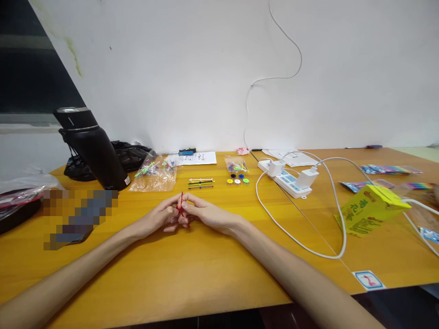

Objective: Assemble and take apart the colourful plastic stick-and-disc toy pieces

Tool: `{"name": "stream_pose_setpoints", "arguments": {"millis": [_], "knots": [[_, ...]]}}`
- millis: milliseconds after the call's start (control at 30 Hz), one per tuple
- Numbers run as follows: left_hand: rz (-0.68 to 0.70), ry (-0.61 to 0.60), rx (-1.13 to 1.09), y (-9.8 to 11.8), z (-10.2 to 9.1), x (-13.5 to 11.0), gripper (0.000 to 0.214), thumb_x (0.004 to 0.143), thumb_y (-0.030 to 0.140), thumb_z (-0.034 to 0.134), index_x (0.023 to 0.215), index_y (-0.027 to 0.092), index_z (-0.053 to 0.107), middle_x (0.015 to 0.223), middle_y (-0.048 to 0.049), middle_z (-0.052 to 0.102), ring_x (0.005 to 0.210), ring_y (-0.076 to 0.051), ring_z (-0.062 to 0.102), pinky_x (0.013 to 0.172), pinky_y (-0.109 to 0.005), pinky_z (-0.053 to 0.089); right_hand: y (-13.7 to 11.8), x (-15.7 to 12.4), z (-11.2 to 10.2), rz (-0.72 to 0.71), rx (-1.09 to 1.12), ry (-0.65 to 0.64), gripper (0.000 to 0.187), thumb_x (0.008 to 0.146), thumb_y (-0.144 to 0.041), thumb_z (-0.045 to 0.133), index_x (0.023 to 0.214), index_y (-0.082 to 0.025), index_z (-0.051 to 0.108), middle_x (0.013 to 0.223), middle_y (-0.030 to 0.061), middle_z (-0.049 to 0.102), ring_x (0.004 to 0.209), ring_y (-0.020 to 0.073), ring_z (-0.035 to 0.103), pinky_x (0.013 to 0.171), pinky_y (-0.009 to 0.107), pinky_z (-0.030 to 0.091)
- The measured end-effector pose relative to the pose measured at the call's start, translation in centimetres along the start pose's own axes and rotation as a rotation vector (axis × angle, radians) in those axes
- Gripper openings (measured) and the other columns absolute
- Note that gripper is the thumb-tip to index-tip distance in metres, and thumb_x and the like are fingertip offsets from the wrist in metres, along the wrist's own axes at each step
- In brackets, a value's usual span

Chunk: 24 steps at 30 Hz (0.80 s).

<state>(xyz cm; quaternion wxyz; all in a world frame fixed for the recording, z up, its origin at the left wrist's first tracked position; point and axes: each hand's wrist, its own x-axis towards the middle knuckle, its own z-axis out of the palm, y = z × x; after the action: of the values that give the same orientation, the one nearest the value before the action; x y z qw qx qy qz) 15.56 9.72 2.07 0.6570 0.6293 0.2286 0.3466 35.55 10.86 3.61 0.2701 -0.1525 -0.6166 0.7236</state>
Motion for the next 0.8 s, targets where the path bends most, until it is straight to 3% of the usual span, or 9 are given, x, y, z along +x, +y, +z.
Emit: {"name": "stream_pose_setpoints", "arguments": {"millis": [167,267,367,467,600,800], "knots": [[-0.042,0.024,-0.025,0.2,0.1,0.0,0.016,0.098,0.036,0.047,0.092,0.022,0.046,0.068,0.0052,0.041,0.05,-0.008,0.025,0.046,-0.019,0.024,-0.2,0.0,-0.4,0.006,-0.003,0.054,0.033,0.096,-0.052,0.06,0.095,-0.021,0.052,0.077,-0.0022,0.045,0.07,0.0137,0.043,0.07,0.027,0.039],[-0.026,0.045,-0.06,0.4,0.3,0.1,0.016,0.097,0.036,0.047,0.092,0.021,0.048,0.077,0.0014,0.046,0.055,-0.009,0.032,0.047,-0.019,0.03,-0.2,0.3,-1.2,-0.026,-0.101,0.128,0.033,0.096,-0.053,0.058,0.096,-0.02,0.055,0.074,-0.0032,0.045,0.066,0.013,0.04,0.066,0.026,0.036],[-0.05,0.081,-0.104,0.5,0.2,0.3,0.015,0.094,0.035,0.049,0.093,0.02,0.051,0.09,-0.0027,0.05,0.06,-0.01,0.04,0.047,-0.019,0.031,0.0,0.6,-1.9,-0.083,-0.268,0.254,0.034,0.095,-0.052,0.059,0.1,-0.019,0.057,0.073,-0.003,0.05,0.067,0.0135,0.045,0.069,0.027,0.037],[-0.082,0.135,-0.131,0.3,0.0,0.7,0.016,0.094,0.035,0.048,0.097,0.02,0.053,0.086,-0.0008,0.048,0.058,-0.009,0.039,0.045,-0.018,0.024,0.2,0.7,-2.2,-0.142,-0.406,0.332,0.033,0.097,-0.05,0.056,0.109,-0.02,0.055,0.077,-0.0012,0.058,0.073,0.0152,0.053,0.073,0.029,0.041],[-0.032,0.216,-0.07,-0.2,0.0,0.9,0.021,0.099,0.038,0.048,0.091,0.019,0.05,0.071,0.0044,0.039,0.054,-0.007,0.031,0.047,-0.017,0.021,0.2,0.6,-2.0,-0.202,-0.511,0.331,0.027,0.1,-0.047,0.053,0.103,-0.02,0.053,0.08,0.0006,0.062,0.074,0.0153,0.056,0.074,0.029,0.045],[0.021,0.235,-0.01,-0.2,0.2,0.9,0.034,0.099,0.048,0.053,0.083,0.019,0.046,0.066,0.0066,0.034,0.051,-0.006,0.026,0.047,-0.018,0.02,-0.2,0.6,-1.7,-0.158,-0.516,0.299,0.031,0.1,-0.049,0.054,0.108,-0.019,0.057,0.082,0.0017,0.064,0.075,0.015,0.058,0.074,0.029,0.046]]}}
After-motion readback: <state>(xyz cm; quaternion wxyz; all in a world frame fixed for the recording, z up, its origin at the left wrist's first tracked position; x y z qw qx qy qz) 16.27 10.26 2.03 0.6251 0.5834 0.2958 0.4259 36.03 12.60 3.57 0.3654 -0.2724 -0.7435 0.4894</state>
